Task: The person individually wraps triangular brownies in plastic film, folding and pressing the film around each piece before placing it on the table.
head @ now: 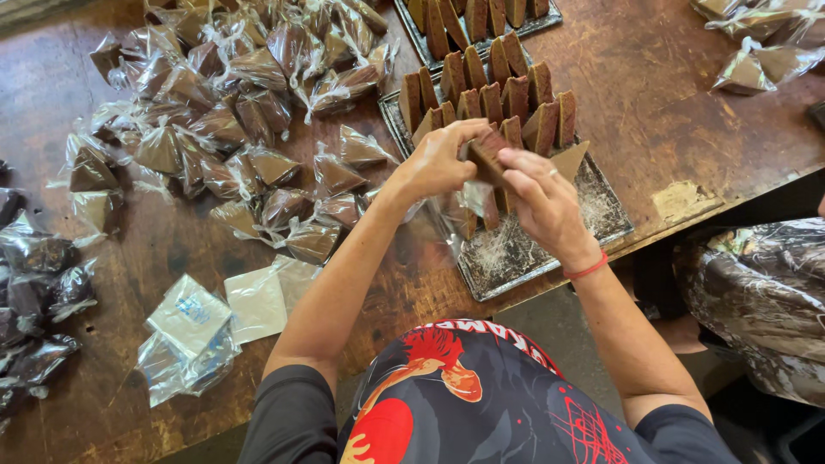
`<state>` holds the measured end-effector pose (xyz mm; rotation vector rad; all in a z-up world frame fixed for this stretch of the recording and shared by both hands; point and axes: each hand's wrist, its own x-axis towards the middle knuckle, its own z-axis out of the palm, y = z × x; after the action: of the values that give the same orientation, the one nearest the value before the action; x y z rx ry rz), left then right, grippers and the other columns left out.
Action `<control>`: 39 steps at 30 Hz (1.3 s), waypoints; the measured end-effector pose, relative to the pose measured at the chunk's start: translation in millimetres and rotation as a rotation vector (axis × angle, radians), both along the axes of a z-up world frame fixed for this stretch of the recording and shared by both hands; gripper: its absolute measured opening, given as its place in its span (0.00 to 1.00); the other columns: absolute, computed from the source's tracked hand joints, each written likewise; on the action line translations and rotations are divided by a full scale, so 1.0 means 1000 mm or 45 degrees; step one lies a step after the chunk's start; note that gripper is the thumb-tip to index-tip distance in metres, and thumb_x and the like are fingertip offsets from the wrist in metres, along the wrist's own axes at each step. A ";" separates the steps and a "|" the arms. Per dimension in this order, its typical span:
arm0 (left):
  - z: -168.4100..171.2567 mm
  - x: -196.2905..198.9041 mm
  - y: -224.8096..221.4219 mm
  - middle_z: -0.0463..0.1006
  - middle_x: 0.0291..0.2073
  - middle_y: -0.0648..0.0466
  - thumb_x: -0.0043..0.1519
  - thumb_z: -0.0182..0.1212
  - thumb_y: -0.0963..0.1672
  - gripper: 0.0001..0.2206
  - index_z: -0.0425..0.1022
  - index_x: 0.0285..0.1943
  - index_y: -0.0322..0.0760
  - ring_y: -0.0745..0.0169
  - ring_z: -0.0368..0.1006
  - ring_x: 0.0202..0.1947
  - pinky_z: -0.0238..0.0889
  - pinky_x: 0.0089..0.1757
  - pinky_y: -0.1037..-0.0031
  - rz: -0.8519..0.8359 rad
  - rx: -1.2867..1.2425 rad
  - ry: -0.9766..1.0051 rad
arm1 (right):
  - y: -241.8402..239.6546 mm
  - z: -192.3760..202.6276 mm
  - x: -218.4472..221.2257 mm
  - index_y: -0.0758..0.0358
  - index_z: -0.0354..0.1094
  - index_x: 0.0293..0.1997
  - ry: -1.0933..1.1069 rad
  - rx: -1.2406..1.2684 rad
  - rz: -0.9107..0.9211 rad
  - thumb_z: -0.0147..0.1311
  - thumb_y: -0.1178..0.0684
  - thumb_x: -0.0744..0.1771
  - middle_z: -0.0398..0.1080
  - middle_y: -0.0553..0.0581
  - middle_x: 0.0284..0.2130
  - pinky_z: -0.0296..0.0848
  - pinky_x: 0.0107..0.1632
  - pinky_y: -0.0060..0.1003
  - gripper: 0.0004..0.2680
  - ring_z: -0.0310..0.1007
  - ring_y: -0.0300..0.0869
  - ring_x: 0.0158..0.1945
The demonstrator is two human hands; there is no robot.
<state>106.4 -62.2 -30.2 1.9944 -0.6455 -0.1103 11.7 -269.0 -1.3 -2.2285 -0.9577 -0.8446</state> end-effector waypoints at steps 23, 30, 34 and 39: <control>0.032 -0.042 0.038 0.80 0.36 0.53 0.62 0.71 0.44 0.03 0.84 0.42 0.45 0.55 0.77 0.34 0.70 0.36 0.63 0.019 0.404 -0.438 | -0.005 0.018 0.018 0.64 0.73 0.43 0.946 0.298 -0.004 0.59 0.58 0.70 0.75 0.61 0.43 0.73 0.45 0.39 0.02 0.74 0.43 0.42; 0.058 -0.084 0.032 0.79 0.34 0.54 0.62 0.69 0.40 0.05 0.82 0.45 0.36 0.71 0.71 0.29 0.63 0.30 0.78 0.181 -0.408 -0.460 | 0.000 0.019 -0.008 0.69 0.72 0.44 1.321 1.616 0.744 0.58 0.63 0.67 0.76 0.60 0.41 0.82 0.44 0.41 0.04 0.80 0.45 0.41; 0.064 -0.086 0.039 0.80 0.37 0.55 0.66 0.66 0.40 0.03 0.81 0.46 0.35 0.73 0.71 0.32 0.64 0.34 0.79 0.107 -0.707 -0.268 | 0.011 0.015 -0.008 0.69 0.72 0.45 1.408 1.798 0.863 0.59 0.65 0.65 0.76 0.61 0.44 0.79 0.50 0.37 0.06 0.79 0.43 0.46; 0.077 -0.066 0.049 0.79 0.29 0.50 0.66 0.68 0.48 0.12 0.83 0.35 0.36 0.59 0.74 0.26 0.64 0.29 0.69 0.555 0.461 -0.772 | 0.036 0.022 0.006 0.68 0.71 0.46 0.777 0.609 0.092 0.59 0.64 0.68 0.76 0.56 0.43 0.77 0.46 0.39 0.04 0.77 0.42 0.44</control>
<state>40.2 -13.2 47.0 2.4923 -0.5690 0.7094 17.5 -232.6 20.6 -1.8410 -0.4747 -0.2758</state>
